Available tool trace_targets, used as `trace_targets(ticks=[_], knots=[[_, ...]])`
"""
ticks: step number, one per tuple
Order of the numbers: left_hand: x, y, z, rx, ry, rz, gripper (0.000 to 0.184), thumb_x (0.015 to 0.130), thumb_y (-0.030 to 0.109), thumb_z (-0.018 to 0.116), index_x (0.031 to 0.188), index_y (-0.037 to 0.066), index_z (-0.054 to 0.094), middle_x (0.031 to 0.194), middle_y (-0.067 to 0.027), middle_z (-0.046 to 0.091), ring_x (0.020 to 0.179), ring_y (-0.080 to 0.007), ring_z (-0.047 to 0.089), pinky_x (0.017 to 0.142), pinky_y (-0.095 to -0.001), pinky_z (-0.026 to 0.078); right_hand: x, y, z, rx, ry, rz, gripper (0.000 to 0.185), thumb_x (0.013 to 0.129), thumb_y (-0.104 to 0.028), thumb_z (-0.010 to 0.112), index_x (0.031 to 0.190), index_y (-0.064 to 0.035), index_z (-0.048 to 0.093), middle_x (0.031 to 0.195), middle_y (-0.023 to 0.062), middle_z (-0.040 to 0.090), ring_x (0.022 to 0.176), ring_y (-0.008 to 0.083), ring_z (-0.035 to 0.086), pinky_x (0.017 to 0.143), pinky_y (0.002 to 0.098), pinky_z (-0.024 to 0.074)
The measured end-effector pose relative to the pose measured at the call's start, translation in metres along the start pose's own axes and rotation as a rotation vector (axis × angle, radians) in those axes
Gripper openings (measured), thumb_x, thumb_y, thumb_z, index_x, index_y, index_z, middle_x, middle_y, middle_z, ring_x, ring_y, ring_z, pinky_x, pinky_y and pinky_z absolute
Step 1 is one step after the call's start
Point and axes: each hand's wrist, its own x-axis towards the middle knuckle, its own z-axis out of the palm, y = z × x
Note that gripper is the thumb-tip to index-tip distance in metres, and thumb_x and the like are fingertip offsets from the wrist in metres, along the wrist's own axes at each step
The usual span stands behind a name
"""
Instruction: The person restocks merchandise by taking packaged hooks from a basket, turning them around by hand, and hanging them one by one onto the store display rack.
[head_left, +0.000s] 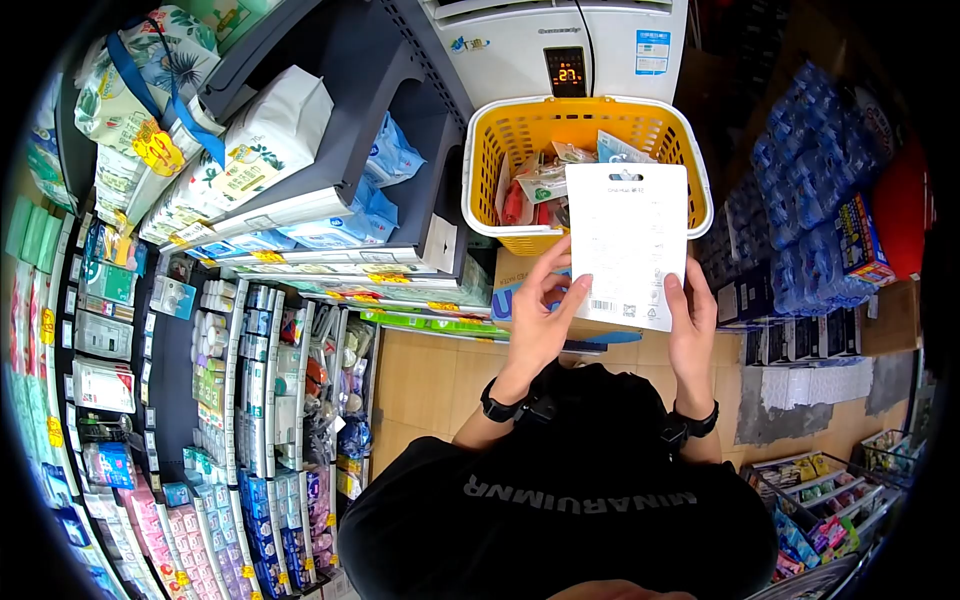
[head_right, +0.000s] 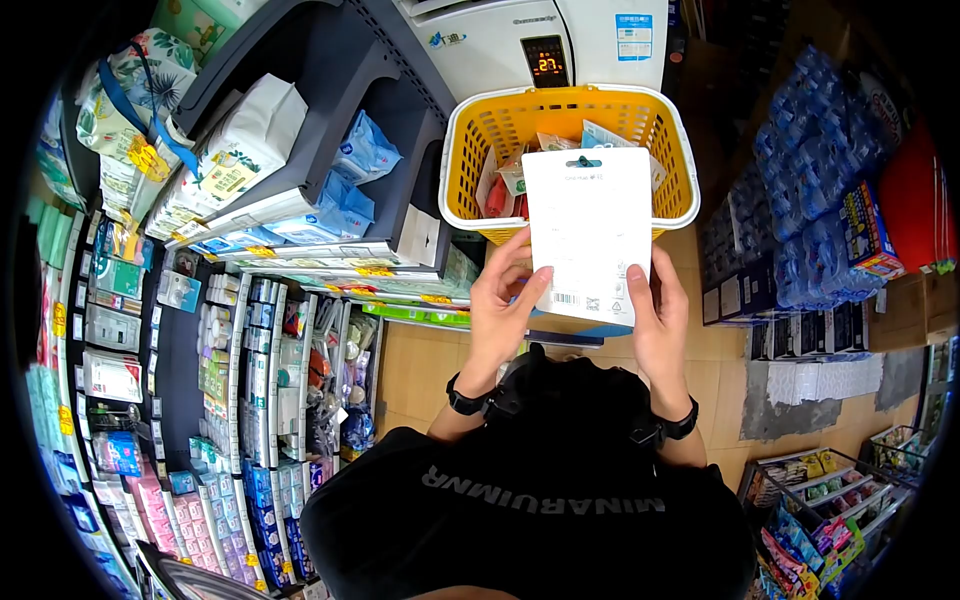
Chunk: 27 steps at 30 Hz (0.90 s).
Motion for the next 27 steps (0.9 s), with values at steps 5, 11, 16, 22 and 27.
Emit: trace_targets(ticks=[5, 11, 16, 22, 27], knots=[[-0.003, 0.002, -0.003, -0.094, 0.013, 0.023, 0.044, 0.104, 0.006, 0.06, 0.147, 0.002, 0.052, 0.117, -0.0051, 0.068, 0.097, -0.0083, 0.063, 0.084, -0.0237, 0.052, -0.001, 0.001, -0.002, 0.003, 0.002, 0.034, 0.033, 0.108, -0.018, 0.054, 0.129, 0.0071, 0.058, 0.11, 0.0108, 0.068, 0.099, 0.0108, 0.059, 0.086, 0.0245, 0.0464], [-0.003, 0.003, -0.004, -0.133, 0.013, 0.05, 0.039, 0.107, 0.009, 0.055, 0.145, 0.002, 0.055, 0.118, -0.0058, 0.069, 0.103, -0.0085, 0.063, 0.09, -0.0244, 0.052, -0.002, -0.003, 0.0, 0.006, -0.012, 0.038, 0.036, 0.107, -0.019, 0.056, 0.133, 0.0063, 0.055, 0.11, 0.0118, 0.068, 0.1, 0.012, 0.06, 0.086, 0.0254, 0.0475], [-0.003, 0.006, -0.005, -0.135, 0.012, 0.058, 0.038, 0.107, 0.011, 0.055, 0.144, 0.001, 0.056, 0.118, -0.0063, 0.069, 0.102, -0.0087, 0.064, 0.088, -0.0248, 0.053, -0.002, -0.004, 0.0, -0.041, -0.026, 0.055, 0.038, 0.105, -0.018, 0.06, 0.133, 0.0066, 0.054, 0.114, 0.0144, 0.069, 0.101, 0.0138, 0.063, 0.087, 0.0269, 0.049], [-0.003, 0.006, -0.006, -0.124, 0.008, 0.066, 0.038, 0.107, 0.011, 0.056, 0.143, 0.001, 0.057, 0.119, -0.0072, 0.07, 0.102, -0.0094, 0.065, 0.088, -0.0249, 0.054, -0.002, -0.007, 0.001, -0.052, -0.035, 0.033, 0.038, 0.103, -0.015, 0.062, 0.133, 0.0066, 0.054, 0.114, 0.0158, 0.069, 0.102, 0.015, 0.063, 0.088, 0.0283, 0.0497], [-0.002, 0.007, -0.005, -0.141, 0.007, 0.064, 0.039, 0.107, 0.013, 0.057, 0.143, -0.001, 0.056, 0.123, -0.0095, 0.069, 0.106, -0.0114, 0.065, 0.089, -0.0262, 0.054, -0.001, -0.007, 0.001, -0.072, -0.041, 0.018, 0.038, 0.103, -0.014, 0.062, 0.133, 0.0064, 0.054, 0.115, 0.0166, 0.069, 0.103, 0.016, 0.064, 0.089, 0.0292, 0.0499]])
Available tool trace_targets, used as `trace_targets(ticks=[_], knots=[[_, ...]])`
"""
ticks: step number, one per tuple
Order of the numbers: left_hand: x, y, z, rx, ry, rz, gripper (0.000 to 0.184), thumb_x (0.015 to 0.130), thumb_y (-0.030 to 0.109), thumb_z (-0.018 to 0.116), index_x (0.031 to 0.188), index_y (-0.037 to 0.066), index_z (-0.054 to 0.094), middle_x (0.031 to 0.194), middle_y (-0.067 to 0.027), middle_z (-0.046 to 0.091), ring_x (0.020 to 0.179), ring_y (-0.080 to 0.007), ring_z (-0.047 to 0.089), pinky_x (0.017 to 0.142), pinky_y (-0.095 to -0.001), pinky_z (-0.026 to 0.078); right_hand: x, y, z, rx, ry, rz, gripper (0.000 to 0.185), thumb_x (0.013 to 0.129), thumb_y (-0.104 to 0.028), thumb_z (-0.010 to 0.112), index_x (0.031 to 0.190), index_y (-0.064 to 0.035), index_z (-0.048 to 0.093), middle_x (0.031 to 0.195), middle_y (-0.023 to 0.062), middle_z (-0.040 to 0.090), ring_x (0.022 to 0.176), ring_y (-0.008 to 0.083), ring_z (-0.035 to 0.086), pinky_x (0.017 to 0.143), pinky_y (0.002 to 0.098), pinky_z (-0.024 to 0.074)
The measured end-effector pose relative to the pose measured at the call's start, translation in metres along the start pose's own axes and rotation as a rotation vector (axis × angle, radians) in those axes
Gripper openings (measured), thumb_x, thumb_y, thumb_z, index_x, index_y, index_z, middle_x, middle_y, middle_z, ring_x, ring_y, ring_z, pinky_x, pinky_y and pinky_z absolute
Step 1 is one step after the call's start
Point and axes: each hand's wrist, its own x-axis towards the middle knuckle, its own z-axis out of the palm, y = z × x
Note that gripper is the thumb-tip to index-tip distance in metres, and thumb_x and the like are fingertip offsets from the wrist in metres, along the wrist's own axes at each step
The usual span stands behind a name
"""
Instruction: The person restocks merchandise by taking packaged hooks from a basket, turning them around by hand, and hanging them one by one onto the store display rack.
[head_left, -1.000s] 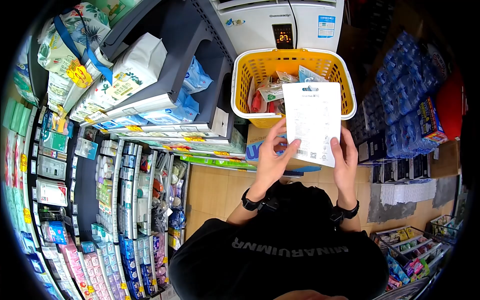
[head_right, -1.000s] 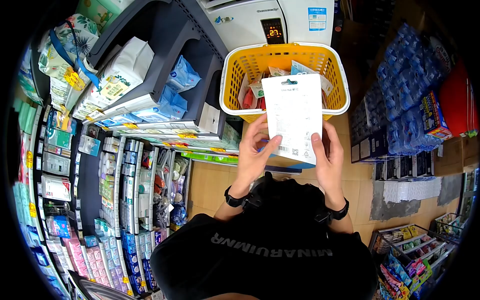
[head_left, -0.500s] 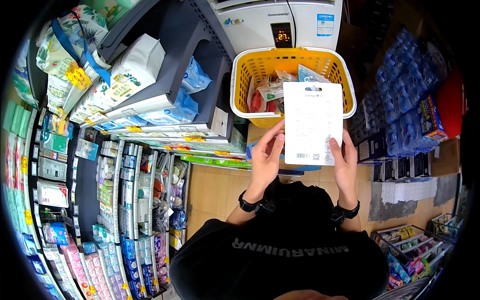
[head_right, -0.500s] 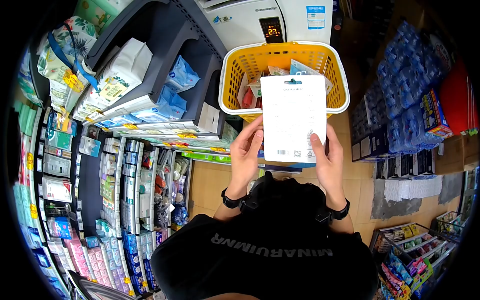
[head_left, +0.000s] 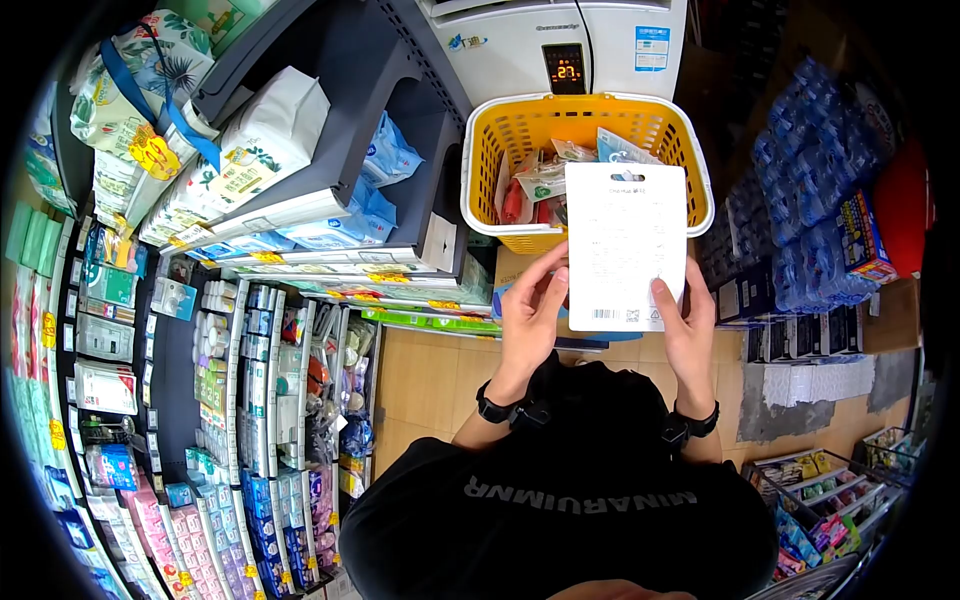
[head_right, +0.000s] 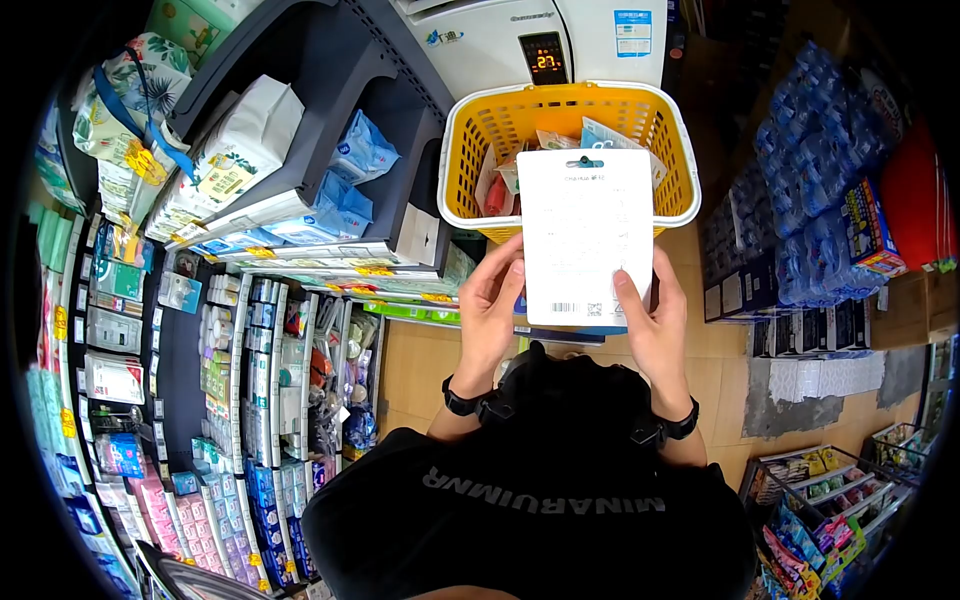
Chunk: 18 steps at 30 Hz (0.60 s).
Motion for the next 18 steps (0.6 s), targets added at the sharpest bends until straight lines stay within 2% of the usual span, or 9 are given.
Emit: trace_targets(ticks=[7, 13, 15, 16, 18], knots=[[-0.001, -0.009, -0.004, 0.031, -0.022, -0.044, 0.04, 0.107, 0.016, 0.057, 0.142, -0.003, 0.055, 0.125, -0.0107, 0.068, 0.108, -0.0129, 0.065, 0.09, -0.0274, 0.055, 0.001, 0.004, 0.0, -0.037, 0.009, -0.044, 0.043, 0.1, -0.016, 0.066, 0.136, 0.0032, 0.054, 0.116, 0.0168, 0.068, 0.109, 0.0196, 0.063, 0.094, 0.0333, 0.0496], [-0.001, -0.007, -0.003, -0.026, -0.052, -0.067, 0.043, 0.107, 0.016, 0.057, 0.144, -0.006, 0.05, 0.132, -0.0125, 0.063, 0.115, -0.0143, 0.062, 0.094, -0.0282, 0.052, 0.001, 0.003, 0.0, -0.049, 0.005, -0.061, 0.046, 0.1, -0.017, 0.066, 0.139, 0.0022, 0.052, 0.121, 0.0172, 0.066, 0.113, 0.0207, 0.062, 0.097, 0.0348, 0.0486], [-0.001, -0.007, -0.003, -0.033, -0.075, -0.113, 0.045, 0.109, 0.021, 0.054, 0.145, -0.005, 0.049, 0.134, -0.0135, 0.062, 0.122, -0.0167, 0.059, 0.102, -0.0306, 0.048, 0.001, 0.003, 0.001, -0.052, 0.001, -0.067, 0.047, 0.1, -0.016, 0.066, 0.14, 0.0023, 0.05, 0.123, 0.0176, 0.065, 0.115, 0.021, 0.061, 0.099, 0.035, 0.0482], [-0.001, -0.007, -0.003, -0.032, -0.076, -0.113, 0.045, 0.109, 0.021, 0.054, 0.145, -0.005, 0.049, 0.134, -0.0135, 0.062, 0.122, -0.0167, 0.059, 0.102, -0.0306, 0.048, 0.001, 0.003, 0.003, -0.037, 0.002, -0.072, 0.05, 0.099, -0.015, 0.067, 0.142, 0.0027, 0.048, 0.127, 0.018, 0.063, 0.118, 0.0214, 0.06, 0.101, 0.0357, 0.0474], [-0.002, -0.01, -0.005, -0.013, -0.139, -0.276, 0.053, 0.11, 0.034, 0.047, 0.148, -0.003, 0.046, 0.139, -0.0143, 0.058, 0.127, -0.0198, 0.055, 0.108, -0.0328, 0.042, 0.001, 0.005, 0.004, -0.023, 0.003, -0.077, 0.053, 0.099, -0.014, 0.067, 0.144, 0.0031, 0.045, 0.13, 0.0183, 0.061, 0.121, 0.0218, 0.058, 0.103, 0.0363, 0.0465]])
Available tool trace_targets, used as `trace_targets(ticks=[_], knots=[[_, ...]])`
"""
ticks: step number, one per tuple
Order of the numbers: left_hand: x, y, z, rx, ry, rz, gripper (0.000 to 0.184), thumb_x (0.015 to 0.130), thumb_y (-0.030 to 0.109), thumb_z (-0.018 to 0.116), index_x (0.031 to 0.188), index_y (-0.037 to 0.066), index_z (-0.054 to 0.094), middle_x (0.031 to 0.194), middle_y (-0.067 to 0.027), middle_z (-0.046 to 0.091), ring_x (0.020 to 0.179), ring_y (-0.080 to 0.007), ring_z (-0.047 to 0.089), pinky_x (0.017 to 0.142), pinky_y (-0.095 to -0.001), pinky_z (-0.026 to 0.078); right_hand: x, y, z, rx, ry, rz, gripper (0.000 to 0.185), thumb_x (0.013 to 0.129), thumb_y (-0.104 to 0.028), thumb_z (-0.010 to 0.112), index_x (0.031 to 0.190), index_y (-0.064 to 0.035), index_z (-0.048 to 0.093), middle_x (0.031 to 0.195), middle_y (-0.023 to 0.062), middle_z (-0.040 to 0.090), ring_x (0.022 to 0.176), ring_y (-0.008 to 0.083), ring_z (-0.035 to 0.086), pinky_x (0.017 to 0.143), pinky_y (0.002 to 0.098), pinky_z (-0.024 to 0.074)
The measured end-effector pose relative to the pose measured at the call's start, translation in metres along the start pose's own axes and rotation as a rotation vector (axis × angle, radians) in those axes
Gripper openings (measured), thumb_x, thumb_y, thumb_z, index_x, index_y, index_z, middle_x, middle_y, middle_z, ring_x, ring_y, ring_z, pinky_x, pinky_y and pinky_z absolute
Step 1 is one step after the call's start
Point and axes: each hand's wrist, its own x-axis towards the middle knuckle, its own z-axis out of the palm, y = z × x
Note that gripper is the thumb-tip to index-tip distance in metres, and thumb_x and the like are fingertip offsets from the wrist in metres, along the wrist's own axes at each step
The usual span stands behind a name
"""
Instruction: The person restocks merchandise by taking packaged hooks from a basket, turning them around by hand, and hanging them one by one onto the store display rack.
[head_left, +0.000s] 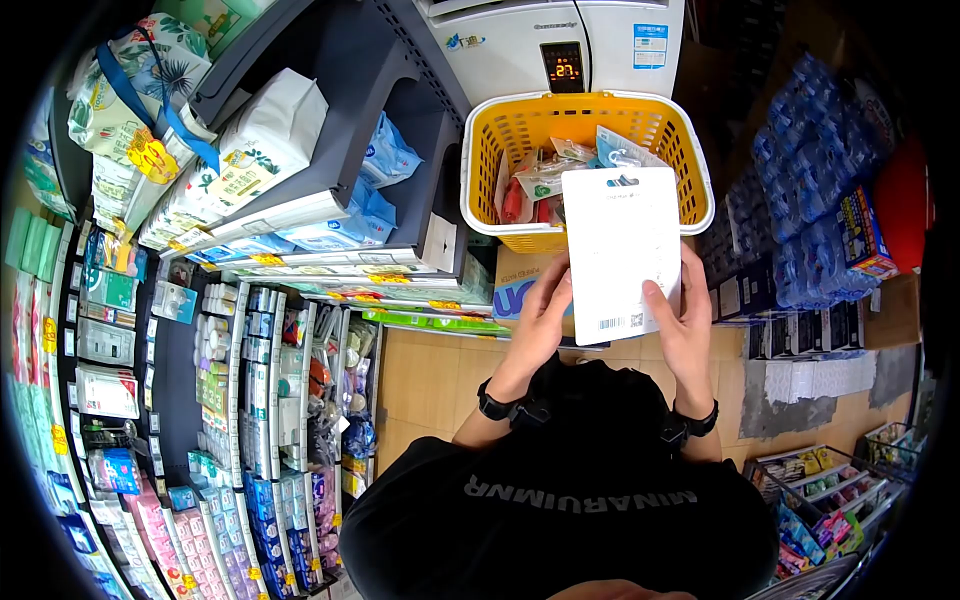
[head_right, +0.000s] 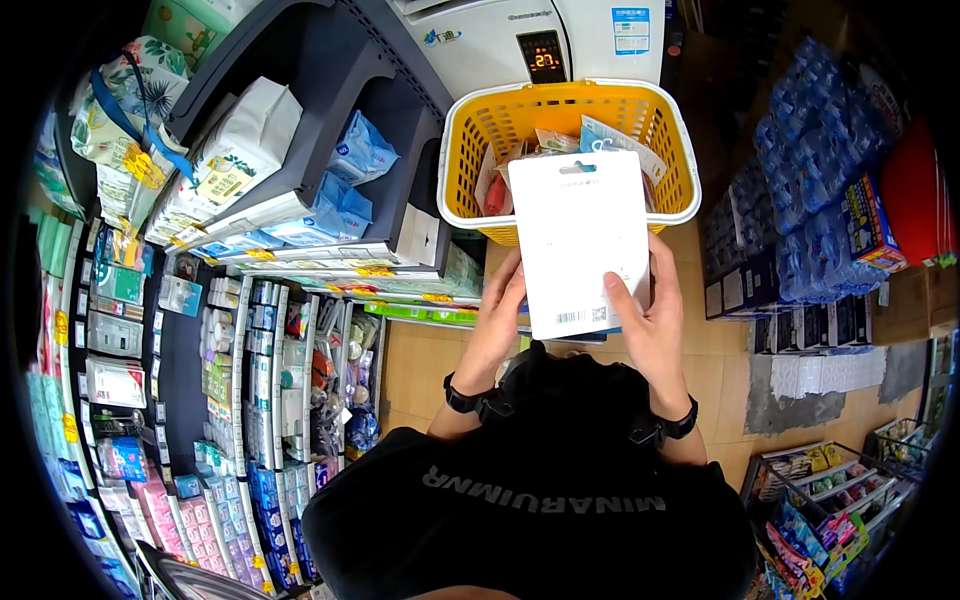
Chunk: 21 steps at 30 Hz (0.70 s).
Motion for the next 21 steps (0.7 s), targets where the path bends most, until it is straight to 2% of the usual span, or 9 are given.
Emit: trace_targets(ticks=[3, 8, 14, 15, 16, 18, 19, 20, 21], knots=[[-0.001, -0.003, -0.001, -0.084, -0.084, -0.1, 0.063, 0.11, 0.044, 0.04, 0.154, -0.001, 0.038, 0.147, -0.0152, 0.052, 0.133, -0.0229, 0.052, 0.112, -0.0342, 0.04, -0.001, 0.004, 0.002, 0.053, -0.034, 0.025, 0.06, 0.097, -0.012, 0.069, 0.147, 0.0039, 0.04, 0.136, 0.0188, 0.058, 0.126, 0.0233, 0.055, 0.106, 0.038, 0.0445], [-0.001, -0.026, -0.005, -0.228, -0.263, -0.164, 0.069, 0.111, 0.049, 0.031, 0.159, 0.0, 0.025, 0.156, -0.0157, 0.04, 0.141, -0.0255, 0.046, 0.115, -0.0378, 0.04, 0.0, 0.005, 0.012, 0.091, -0.061, 0.012, 0.074, 0.095, -0.011, 0.071, 0.156, 0.004, 0.031, 0.141, 0.0204, 0.055, 0.131, 0.0255, 0.053, 0.11, 0.0404, 0.0418], [-0.003, -0.036, 0.002, -0.363, -0.391, -0.123, 0.07, 0.111, 0.052, 0.024, 0.16, 0.002, 0.023, 0.158, -0.0152, 0.038, 0.143, -0.0258, 0.043, 0.118, -0.0415, 0.039, -0.003, 0.007, 0.008, -0.149, -0.117, -0.002, 0.076, 0.091, -0.011, 0.073, 0.155, 0.0056, 0.035, 0.149, 0.0228, 0.05, 0.134, 0.0294, 0.052, 0.113, 0.0403, 0.0394], [-0.002, -0.035, 0.0, -0.291, -0.404, -0.132, 0.071, 0.111, 0.052, 0.025, 0.16, 0.001, 0.023, 0.158, -0.015, 0.038, 0.143, -0.0257, 0.042, 0.118, -0.0413, 0.038, -0.002, 0.004, 0.008, -0.202, -0.122, -0.065, 0.069, 0.09, -0.011, 0.073, 0.15, 0.0052, 0.043, 0.152, 0.0234, 0.048, 0.135, 0.0307, 0.052, 0.114, 0.0407, 0.0392], [-0.002, -0.035, -0.001, -0.219, -0.415, -0.142, 0.071, 0.111, 0.052, 0.025, 0.16, 0.0, 0.022, 0.158, -0.0149, 0.038, 0.144, -0.0257, 0.042, 0.118, -0.0411, 0.037, -0.002, 0.0, 0.006, -0.202, -0.125, -0.071, 0.069, 0.09, -0.011, 0.073, 0.15, 0.0052, 0.043, 0.152, 0.0234, 0.048, 0.135, 0.0307, 0.052, 0.114, 0.0407, 0.0392], [0.001, -0.049, -0.005, -0.234, -0.428, -0.152, 0.075, 0.11, 0.055, 0.031, 0.16, 0.0, 0.022, 0.158, -0.0169, 0.038, 0.144, -0.0268, 0.041, 0.117, -0.0397, 0.037, -0.004, -0.008, 0.004, -0.276, -0.172, -0.135, 0.063, 0.09, -0.01, 0.072, 0.147, 0.0043, 0.049, 0.153, 0.0234, 0.048, 0.136, 0.0318, 0.051, 0.112, 0.0408, 0.0414], [0.002, -0.06, -0.006, -0.117, -0.381, -0.106, 0.078, 0.108, 0.058, 0.035, 0.159, 0.0, 0.024, 0.156, -0.0185, 0.039, 0.143, -0.0269, 0.041, 0.116, -0.0396, 0.037, -0.005, -0.011, 0.006, -0.146, -0.159, -0.132, 0.054, 0.09, -0.008, 0.071, 0.141, 0.0028, 0.055, 0.147, 0.0217, 0.053, 0.13, 0.0299, 0.056, 0.105, 0.0385, 0.0461], [0.003, -0.069, -0.007, -0.001, -0.33, -0.061, 0.081, 0.106, 0.06, 0.039, 0.159, 0.0, 0.025, 0.154, -0.0202, 0.04, 0.142, -0.0271, 0.042, 0.115, -0.0394, 0.038, -0.007, -0.012, 0.006, -0.146, -0.166, -0.14, 0.054, 0.09, -0.008, 0.071, 0.141, 0.0028, 0.055, 0.147, 0.0217, 0.053, 0.13, 0.0299, 0.056, 0.105, 0.0385, 0.0461], [0.002, -0.059, -0.002, -0.054, -0.297, -0.075, 0.087, 0.102, 0.059, 0.053, 0.156, -0.003, 0.026, 0.149, -0.0233, 0.043, 0.138, -0.0272, 0.045, 0.11, -0.0399, 0.042, -0.01, -0.013, 0.006, -0.045, -0.208, -0.11, 0.052, 0.09, -0.007, 0.072, 0.139, 0.0022, 0.056, 0.143, 0.0203, 0.055, 0.125, 0.0275, 0.058, 0.1, 0.0367, 0.0482]])
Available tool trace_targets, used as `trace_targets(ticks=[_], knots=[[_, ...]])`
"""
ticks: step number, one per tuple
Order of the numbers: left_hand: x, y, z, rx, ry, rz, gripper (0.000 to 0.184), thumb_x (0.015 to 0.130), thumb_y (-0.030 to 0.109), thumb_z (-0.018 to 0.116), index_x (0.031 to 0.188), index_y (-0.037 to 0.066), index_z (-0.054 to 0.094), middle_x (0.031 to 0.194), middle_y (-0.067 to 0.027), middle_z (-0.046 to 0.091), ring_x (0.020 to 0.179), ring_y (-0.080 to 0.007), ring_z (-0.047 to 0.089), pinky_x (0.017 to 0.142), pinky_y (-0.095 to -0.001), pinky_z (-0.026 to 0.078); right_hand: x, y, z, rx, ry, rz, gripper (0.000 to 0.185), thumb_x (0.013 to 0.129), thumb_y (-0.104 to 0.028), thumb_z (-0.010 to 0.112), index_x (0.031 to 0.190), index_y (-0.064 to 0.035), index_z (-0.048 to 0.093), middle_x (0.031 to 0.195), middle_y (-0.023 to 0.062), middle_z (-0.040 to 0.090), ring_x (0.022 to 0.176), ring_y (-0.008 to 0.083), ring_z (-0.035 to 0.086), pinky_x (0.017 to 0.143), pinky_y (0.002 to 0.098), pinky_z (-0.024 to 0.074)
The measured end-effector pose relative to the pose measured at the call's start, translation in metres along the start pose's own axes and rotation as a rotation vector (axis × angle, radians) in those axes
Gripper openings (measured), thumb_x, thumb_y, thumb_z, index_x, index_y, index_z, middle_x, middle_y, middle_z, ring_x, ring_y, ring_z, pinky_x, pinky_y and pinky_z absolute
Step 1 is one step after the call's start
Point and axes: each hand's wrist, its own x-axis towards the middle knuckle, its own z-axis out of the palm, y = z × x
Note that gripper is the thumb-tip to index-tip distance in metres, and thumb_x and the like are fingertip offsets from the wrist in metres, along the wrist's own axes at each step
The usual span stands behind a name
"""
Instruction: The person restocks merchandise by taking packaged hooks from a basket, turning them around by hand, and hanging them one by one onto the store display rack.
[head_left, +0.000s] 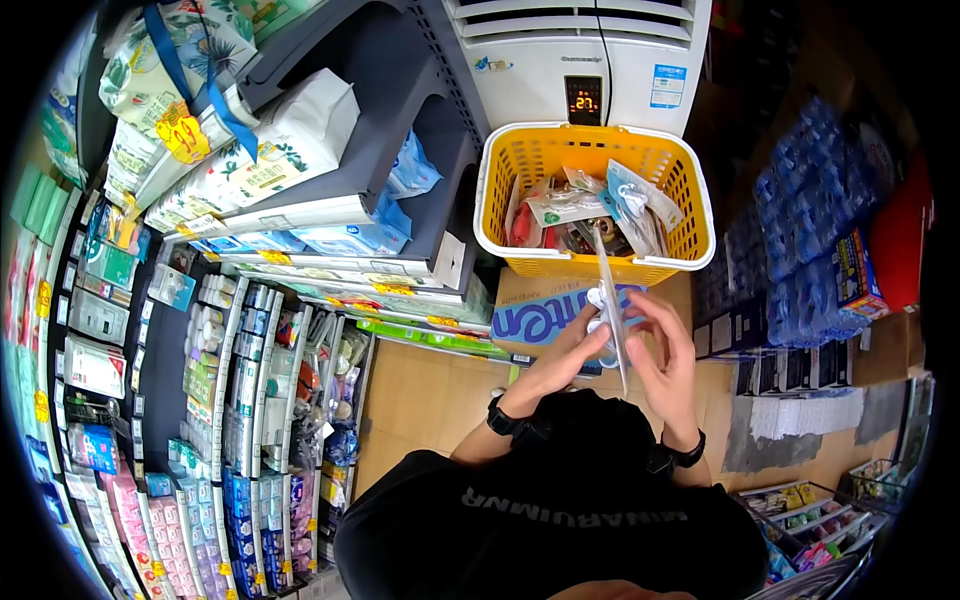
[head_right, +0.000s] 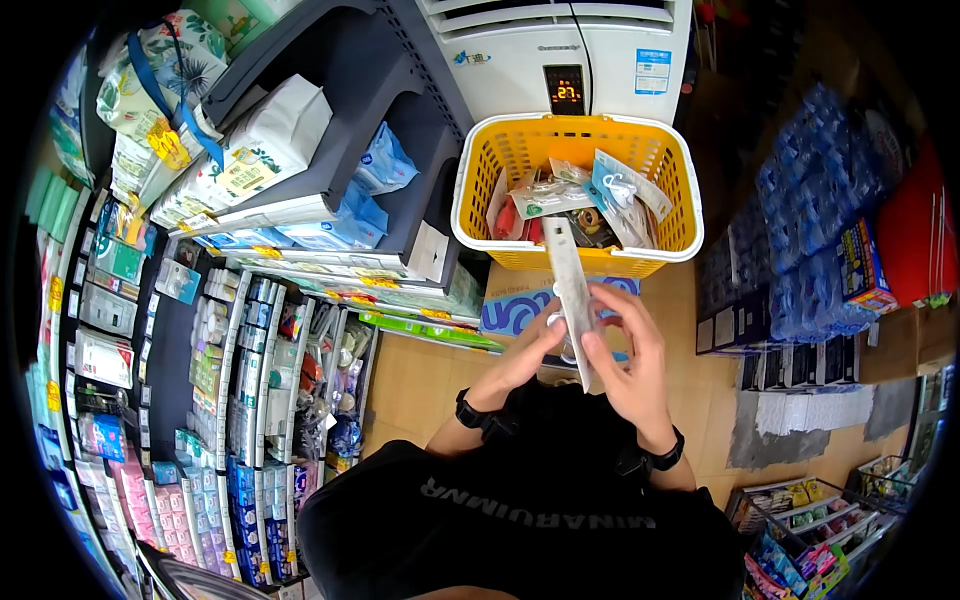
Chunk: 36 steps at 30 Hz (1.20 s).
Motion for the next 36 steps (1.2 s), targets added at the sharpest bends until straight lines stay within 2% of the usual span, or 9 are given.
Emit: trace_targets(ticks=[2, 5, 7, 11, 17, 20, 24, 31, 36], knots=[[-0.004, 0.016, 0.008, 0.005, 0.035, 0.004, 0.087, 0.101, 0.055, 0.058, 0.154, -0.006, 0.026, 0.147, -0.0234, 0.044, 0.136, -0.0267, 0.047, 0.107, -0.04, 0.044, -0.002, -0.008, 0.007, 0.123, -0.008, -0.02, 0.046, 0.088, -0.003, 0.073, 0.132, 0.0015, 0.061, 0.13, 0.0161, 0.061, 0.11, 0.0221, 0.063, 0.088, 0.0324, 0.0518], [-0.013, 0.027, 0.012, -0.02, 0.128, 0.02, 0.088, 0.098, 0.046, 0.069, 0.152, -0.009, 0.026, 0.139, -0.0214, 0.048, 0.129, -0.0257, 0.051, 0.101, -0.039, 0.049, -0.005, -0.009, 0.011, -0.096, -0.019, -0.036, 0.044, 0.087, 0.0, 0.074, 0.129, 0.0027, 0.062, 0.127, 0.0154, 0.064, 0.105, 0.0221, 0.064, 0.085, 0.0317, 0.0527], [-0.023, 0.035, 0.008, 0.113, 0.166, 0.024, 0.08, 0.099, 0.043, 0.066, 0.153, -0.002, 0.029, 0.141, -0.0178, 0.048, 0.131, -0.0259, 0.049, 0.108, -0.0411, 0.043, -0.008, -0.004, 0.017, -0.052, -0.015, -0.026, 0.041, 0.087, 0.003, 0.073, 0.127, 0.0035, 0.062, 0.122, 0.0141, 0.066, 0.101, 0.0209, 0.065, 0.085, 0.0306, 0.0528], [-0.044, 0.034, -0.008, 0.309, 0.33, 0.161, 0.082, 0.095, 0.04, 0.073, 0.151, -0.003, 0.032, 0.13, -0.0168, 0.051, 0.117, -0.0265, 0.055, 0.099, -0.0359, 0.048, -0.011, 0.005, 0.03, 0.078, 0.075, 0.016, 0.033, 0.092, 0.005, 0.069, 0.125, 0.0055, 0.063, 0.111, 0.0097, 0.065, 0.098, 0.0155, 0.062, 0.085, 0.0278, 0.0509], [-0.095, 0.071, -0.033, 0.222, 0.493, 0.262, 0.05, 0.099, 0.023, 0.069, 0.14, 0.0, 0.052, 0.11, -0.0059, 0.062, 0.104, -0.014, 0.058, 0.087, -0.0295, 0.048, -0.006, -0.004, 0.057, 0.051, 0.177, -0.026, 0.028, 0.097, 0.003, 0.065, 0.124, 0.0087, 0.065, 0.103, 0.0055, 0.063, 0.091, 0.01, 0.057, 0.08, 0.0231, 0.0447], [-0.129, 0.076, -0.052, 0.168, 0.659, 0.328, 0.028, 0.1, 0.012, 0.067, 0.124, -0.001, 0.065, 0.098, -0.0025, 0.068, 0.088, -0.0078, 0.061, 0.077, -0.0248, 0.051, -0.007, -0.003, 0.085, 0.075, 0.129, 0.001, 0.032, 0.1, 0.002, 0.06, 0.132, 0.0084, 0.06, 0.103, 0.0051, 0.065, 0.095, 0.0097, 0.06, 0.089, 0.0234, 0.0461], [-0.185, 0.08, -0.077, 0.139, 0.796, 0.308, 0.019, 0.099, 0.009, 0.068, 0.113, -0.004, 0.069, 0.101, -0.0056, 0.071, 0.084, -0.0094, 0.064, 0.076, -0.0257, 0.052, -0.01, -0.011, 0.132, 0.119, -0.018, 0.052, 0.041, 0.099, 0.001, 0.063, 0.14, 0.005, 0.055, 0.1, 0.0025, 0.065, 0.087, 0.0073, 0.058, 0.081, 0.022, 0.0448], [-0.291, 0.087, -0.119, 0.114, 0.961, 0.36, 0.019, 0.099, 0.011, 0.069, 0.111, -0.004, 0.069, 0.098, -0.0052, 0.071, 0.084, -0.01, 0.065, 0.076, -0.0262, 0.054, -0.02, -0.031, 0.239, 0.215, -0.259, 0.058, 0.038, 0.099, 0.002, 0.061, 0.136, 0.0046, 0.052, 0.102, 0.007, 0.069, 0.094, 0.0099, 0.063, 0.086, 0.0236, 0.0474], [-0.367, 0.082, -0.147, 0.14, 1.148, 0.378, 0.017, 0.098, 0.01, 0.07, 0.109, -0.002, 0.069, 0.093, -0.0056, 0.071, 0.081, -0.0111, 0.067, 0.074, -0.0263, 0.054, -0.035, -0.045, 0.32, 0.227, -0.49, 0.047, 0.037, 0.102, -0.003, 0.059, 0.136, 0.0062, 0.051, 0.119, 0.0162, 0.07, 0.105, 0.0144, 0.064, 0.09, 0.0265, 0.0487]])
